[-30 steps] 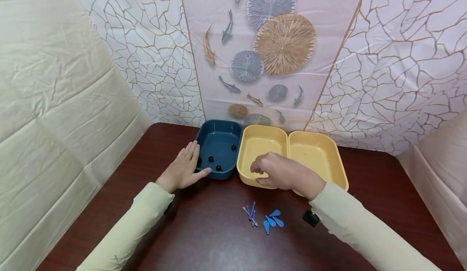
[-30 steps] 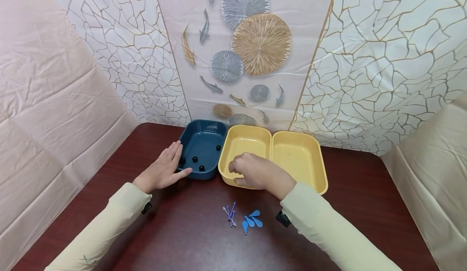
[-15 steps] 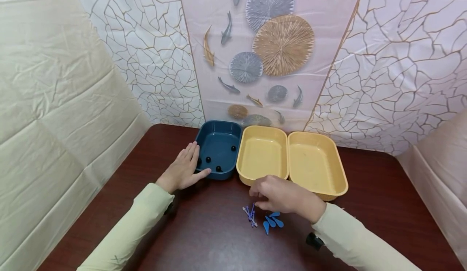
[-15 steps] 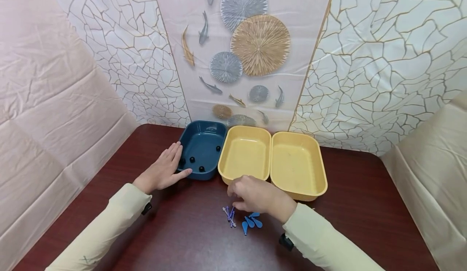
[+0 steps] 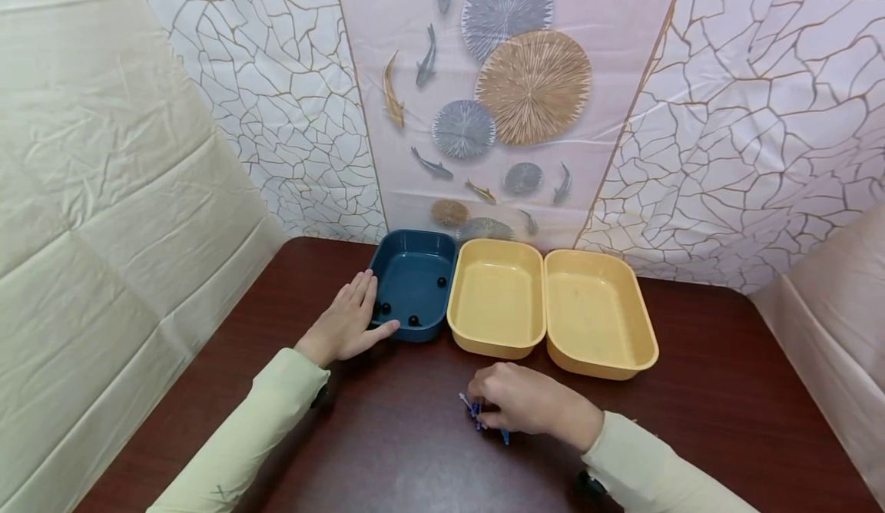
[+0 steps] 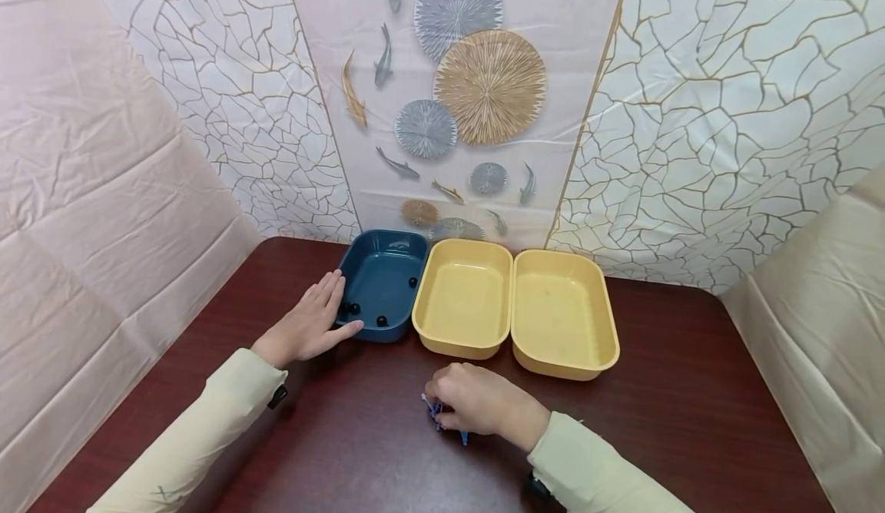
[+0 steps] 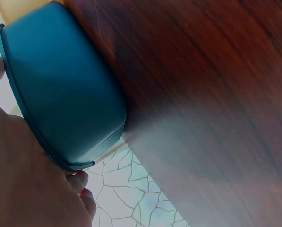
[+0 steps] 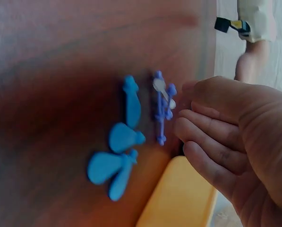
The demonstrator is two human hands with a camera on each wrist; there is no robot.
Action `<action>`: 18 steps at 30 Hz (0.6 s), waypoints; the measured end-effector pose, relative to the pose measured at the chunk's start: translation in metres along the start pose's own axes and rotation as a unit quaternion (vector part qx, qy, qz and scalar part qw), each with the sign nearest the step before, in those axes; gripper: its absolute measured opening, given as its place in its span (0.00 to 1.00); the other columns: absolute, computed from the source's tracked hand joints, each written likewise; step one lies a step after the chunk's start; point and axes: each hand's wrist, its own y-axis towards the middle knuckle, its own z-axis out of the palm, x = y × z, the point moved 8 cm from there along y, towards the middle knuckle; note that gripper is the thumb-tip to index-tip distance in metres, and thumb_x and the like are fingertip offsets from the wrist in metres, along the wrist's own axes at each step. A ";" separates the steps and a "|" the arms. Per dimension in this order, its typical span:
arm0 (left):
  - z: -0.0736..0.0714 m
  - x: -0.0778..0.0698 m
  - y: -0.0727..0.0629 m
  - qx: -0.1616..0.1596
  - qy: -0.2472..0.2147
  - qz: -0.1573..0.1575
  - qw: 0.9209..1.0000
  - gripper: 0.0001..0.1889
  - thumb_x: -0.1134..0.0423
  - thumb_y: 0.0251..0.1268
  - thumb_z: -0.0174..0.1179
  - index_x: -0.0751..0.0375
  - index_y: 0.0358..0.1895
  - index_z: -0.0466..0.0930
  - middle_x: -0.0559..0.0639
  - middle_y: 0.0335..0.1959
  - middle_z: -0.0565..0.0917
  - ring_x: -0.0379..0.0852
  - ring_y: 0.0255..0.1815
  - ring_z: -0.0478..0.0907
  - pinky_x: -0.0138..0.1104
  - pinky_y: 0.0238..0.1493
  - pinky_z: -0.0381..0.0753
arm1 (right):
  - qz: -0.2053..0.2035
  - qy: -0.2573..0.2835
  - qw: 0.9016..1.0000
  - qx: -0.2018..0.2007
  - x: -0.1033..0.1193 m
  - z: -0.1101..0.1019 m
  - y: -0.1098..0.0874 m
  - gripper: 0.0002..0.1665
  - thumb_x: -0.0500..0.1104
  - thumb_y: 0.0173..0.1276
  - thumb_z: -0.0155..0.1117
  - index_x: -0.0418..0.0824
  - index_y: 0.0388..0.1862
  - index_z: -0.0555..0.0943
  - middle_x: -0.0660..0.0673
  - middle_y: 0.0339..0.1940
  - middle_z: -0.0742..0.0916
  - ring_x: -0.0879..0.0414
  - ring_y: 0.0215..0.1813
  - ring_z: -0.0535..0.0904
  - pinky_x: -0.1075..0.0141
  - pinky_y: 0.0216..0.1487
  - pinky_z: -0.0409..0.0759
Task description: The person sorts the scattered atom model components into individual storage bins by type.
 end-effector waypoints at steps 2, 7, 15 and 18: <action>0.000 0.000 0.000 0.000 0.000 -0.001 1.000 0.53 0.31 0.77 0.45 0.72 0.85 0.43 0.66 0.88 0.44 0.66 0.89 0.42 0.58 0.88 0.46 | 0.005 -0.003 1.000 0.005 0.001 0.005 0.002 0.04 0.38 0.67 0.75 0.43 0.38 0.87 0.50 0.38 0.90 0.68 0.40 0.84 0.76 0.42 0.83; -0.001 0.000 -0.001 -0.001 -0.001 0.001 1.000 0.53 0.31 0.77 0.45 0.72 0.85 0.43 0.66 0.88 0.44 0.66 0.89 0.43 0.58 0.88 0.47 | 0.015 -0.008 1.000 0.018 0.003 0.012 0.007 0.02 0.38 0.69 0.74 0.43 0.39 0.88 0.51 0.37 0.90 0.67 0.40 0.83 0.76 0.41 0.83; 0.000 0.000 0.000 0.000 -0.001 0.001 1.000 0.53 0.30 0.77 0.45 0.72 0.85 0.43 0.67 0.88 0.44 0.67 0.89 0.43 0.59 0.87 0.47 | 0.024 -0.051 0.998 0.008 0.004 0.017 0.012 0.11 0.38 0.67 0.75 0.48 0.28 0.82 0.55 0.27 0.80 0.68 0.29 0.73 0.76 0.31 0.75; -0.001 0.000 -0.001 0.002 0.001 0.001 1.000 0.53 0.30 0.77 0.45 0.72 0.85 0.42 0.67 0.88 0.44 0.66 0.89 0.42 0.59 0.88 0.47 | 0.021 -0.067 0.998 0.000 0.005 0.018 0.011 0.14 0.38 0.65 0.75 0.49 0.26 0.80 0.56 0.26 0.79 0.67 0.29 0.74 0.75 0.30 0.75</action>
